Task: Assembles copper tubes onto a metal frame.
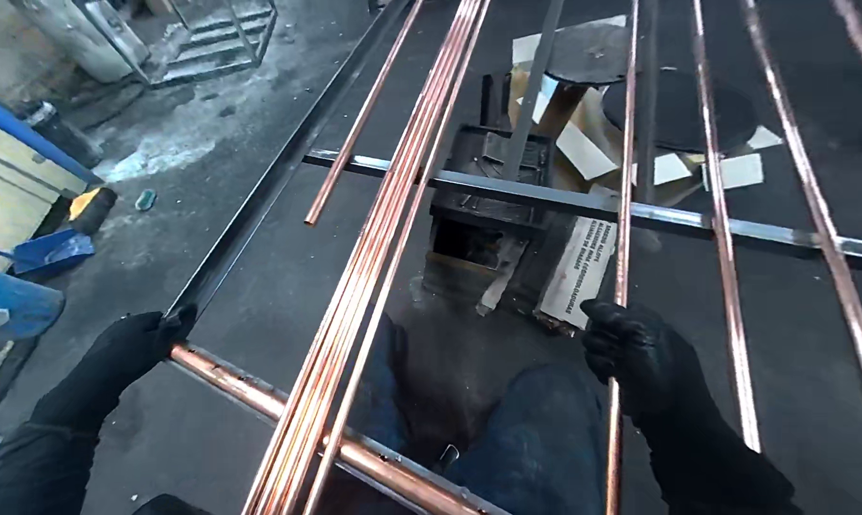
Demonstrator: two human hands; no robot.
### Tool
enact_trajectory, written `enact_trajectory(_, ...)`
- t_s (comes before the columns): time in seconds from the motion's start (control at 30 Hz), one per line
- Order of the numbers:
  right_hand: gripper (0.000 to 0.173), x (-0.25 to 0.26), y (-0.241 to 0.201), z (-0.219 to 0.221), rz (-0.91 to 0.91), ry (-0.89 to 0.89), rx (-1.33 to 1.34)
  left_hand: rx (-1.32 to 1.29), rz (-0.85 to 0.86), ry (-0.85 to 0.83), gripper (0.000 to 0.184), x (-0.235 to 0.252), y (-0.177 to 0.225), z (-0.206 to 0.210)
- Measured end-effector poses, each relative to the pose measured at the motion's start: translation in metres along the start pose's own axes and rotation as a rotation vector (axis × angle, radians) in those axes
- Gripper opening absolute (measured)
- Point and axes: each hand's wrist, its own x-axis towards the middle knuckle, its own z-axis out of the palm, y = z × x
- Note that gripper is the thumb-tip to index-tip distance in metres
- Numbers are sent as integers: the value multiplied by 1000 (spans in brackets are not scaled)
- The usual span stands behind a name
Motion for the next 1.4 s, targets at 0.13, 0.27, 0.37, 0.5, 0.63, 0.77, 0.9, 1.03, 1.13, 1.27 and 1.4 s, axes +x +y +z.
enact_trajectory(0.13,21,0,-1,1,28,-4,25,7,48,19,54,0,-5,0)
enact_trajectory(0.27,19,3,6,-5,-2,-23,-17,-8,-31,34,49,-8,4,-3)
enact_trajectory(0.37,31,-5,6,-8,-259,211,-591,171,-4,277,51,-31,27,-5)
enact_trajectory(0.5,69,-40,-37,59,-534,342,-1301,54,242,464,69,-102,112,1)
enact_trajectory(0.63,47,-13,-17,137,-700,-157,-924,-301,490,251,73,-151,182,37)
enact_trajectory(0.77,31,-2,-7,209,-53,-444,-446,-121,513,245,97,-163,195,67)
enact_trajectory(0.9,24,4,-12,197,45,-383,-114,-58,482,272,99,-158,186,68)
enact_trajectory(1.03,32,7,-33,175,68,-377,169,52,400,151,107,-143,172,49)
enact_trajectory(1.13,21,-8,-47,163,-31,-224,-44,55,443,81,99,-123,144,37)
enact_trajectory(1.27,11,8,-39,132,-81,-156,-137,-156,433,48,87,-109,126,41)
enact_trajectory(1.4,14,17,-41,112,-166,-90,-150,-168,449,71,87,-107,120,50)
